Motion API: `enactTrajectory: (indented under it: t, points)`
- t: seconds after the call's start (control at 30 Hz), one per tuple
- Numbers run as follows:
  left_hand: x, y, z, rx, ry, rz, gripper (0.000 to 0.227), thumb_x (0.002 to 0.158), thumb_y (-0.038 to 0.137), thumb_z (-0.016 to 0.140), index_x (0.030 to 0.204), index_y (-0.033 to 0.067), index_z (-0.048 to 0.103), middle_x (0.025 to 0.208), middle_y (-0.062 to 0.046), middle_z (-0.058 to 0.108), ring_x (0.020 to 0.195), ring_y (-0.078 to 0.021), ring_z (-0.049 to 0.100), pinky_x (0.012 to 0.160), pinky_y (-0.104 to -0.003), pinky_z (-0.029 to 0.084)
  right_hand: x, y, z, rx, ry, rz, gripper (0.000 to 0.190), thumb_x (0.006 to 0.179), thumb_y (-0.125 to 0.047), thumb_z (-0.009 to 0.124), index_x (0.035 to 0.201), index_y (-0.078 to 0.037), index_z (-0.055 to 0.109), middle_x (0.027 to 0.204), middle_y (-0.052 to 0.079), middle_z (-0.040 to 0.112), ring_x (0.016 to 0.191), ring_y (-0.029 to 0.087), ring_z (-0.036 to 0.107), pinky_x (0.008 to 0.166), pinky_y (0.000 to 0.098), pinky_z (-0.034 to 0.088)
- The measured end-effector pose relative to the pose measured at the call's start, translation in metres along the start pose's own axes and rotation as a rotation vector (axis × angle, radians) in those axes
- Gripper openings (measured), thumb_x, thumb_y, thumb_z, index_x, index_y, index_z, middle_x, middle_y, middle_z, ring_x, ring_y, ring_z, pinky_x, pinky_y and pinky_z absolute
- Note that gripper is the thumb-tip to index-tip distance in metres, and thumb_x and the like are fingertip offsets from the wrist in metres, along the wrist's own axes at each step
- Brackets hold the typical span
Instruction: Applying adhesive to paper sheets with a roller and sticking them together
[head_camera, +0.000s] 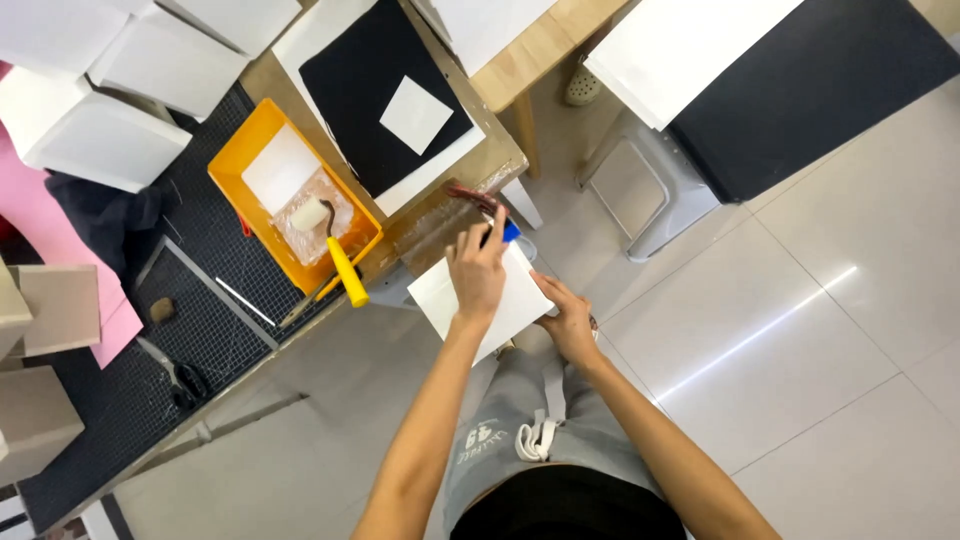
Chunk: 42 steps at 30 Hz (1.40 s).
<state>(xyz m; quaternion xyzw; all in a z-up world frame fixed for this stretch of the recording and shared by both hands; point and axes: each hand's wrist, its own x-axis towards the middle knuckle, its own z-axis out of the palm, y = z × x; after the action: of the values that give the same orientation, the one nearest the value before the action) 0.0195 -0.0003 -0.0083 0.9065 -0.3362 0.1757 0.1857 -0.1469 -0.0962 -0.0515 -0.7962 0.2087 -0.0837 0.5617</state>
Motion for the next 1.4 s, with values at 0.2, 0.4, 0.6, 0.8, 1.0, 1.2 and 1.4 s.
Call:
enactTrajectory:
  t: [0.2,0.4,0.6,0.8,1.0,1.2,1.4]
  points:
    - [-0.001,0.007,0.001,0.047,-0.088,-0.083,0.062,0.087,0.022,0.07,0.147,0.0272,0.051,0.11,0.001,0.059,0.094,-0.0226,0.056,0.076,-0.04,0.041,-0.001,-0.002,0.0,-0.044,0.018,0.006,0.077,0.072,-0.03,0.087,0.143,-0.037,0.056,0.138,-0.014,0.063,0.119,0.014,0.063,0.093,0.0406,0.034]
    - [-0.005,0.008,-0.011,0.042,-0.057,0.016,0.064,0.088,0.017,0.069,0.148,0.0225,0.05,0.113,0.0,0.057,0.094,-0.0216,0.056,0.076,-0.036,0.041,-0.003,0.0,0.0,0.015,-0.015,0.017,0.08,0.072,-0.025,0.088,0.144,-0.034,0.055,0.138,-0.01,0.063,0.122,0.017,0.061,0.096,0.0481,0.029]
    - [-0.024,0.023,-0.014,-0.004,-0.11,-0.064,0.055,0.089,0.019,0.067,0.143,0.0253,0.057,0.112,0.001,0.057,0.094,-0.0221,0.055,0.075,-0.037,0.04,-0.004,0.0,0.003,-0.004,-0.002,0.009,0.075,0.071,-0.028,0.088,0.14,-0.035,0.058,0.139,-0.012,0.062,0.124,0.016,0.06,0.097,0.0478,0.028]
    - [-0.04,0.027,0.002,-0.085,-0.182,0.024,0.056,0.086,0.017,0.067,0.141,0.0275,0.059,0.109,0.001,0.062,0.094,-0.0237,0.059,0.073,-0.039,0.044,0.0,0.002,0.003,-0.072,0.014,0.018,0.069,0.073,-0.035,0.087,0.137,-0.037,0.06,0.135,-0.015,0.063,0.12,0.013,0.062,0.096,0.0449,0.03]
    - [-0.036,0.042,-0.013,-0.031,-0.091,-0.028,0.052,0.092,0.015,0.061,0.143,0.0252,0.056,0.102,-0.001,0.061,0.086,-0.0229,0.058,0.069,-0.038,0.045,0.001,0.003,0.004,-0.048,0.004,0.026,0.073,0.072,-0.031,0.087,0.139,-0.035,0.058,0.14,-0.013,0.061,0.124,0.016,0.06,0.098,0.0519,0.029]
    - [-0.02,0.027,-0.002,0.067,-0.027,0.005,0.054,0.09,0.019,0.065,0.143,0.0216,0.056,0.104,-0.003,0.061,0.091,-0.025,0.057,0.071,-0.039,0.043,-0.004,-0.01,-0.001,-0.074,0.014,0.032,0.071,0.07,-0.027,0.087,0.136,-0.035,0.06,0.135,-0.013,0.063,0.119,0.016,0.062,0.097,0.0508,0.03]
    - [-0.046,0.046,-0.01,0.007,-0.125,0.114,0.053,0.088,0.022,0.067,0.141,0.0246,0.058,0.104,-0.001,0.062,0.09,-0.0216,0.057,0.073,-0.036,0.044,-0.002,0.012,0.01,-0.151,0.024,0.011,0.064,0.068,-0.019,0.084,0.129,-0.029,0.064,0.125,-0.009,0.068,0.113,0.02,0.066,0.094,0.052,0.034]
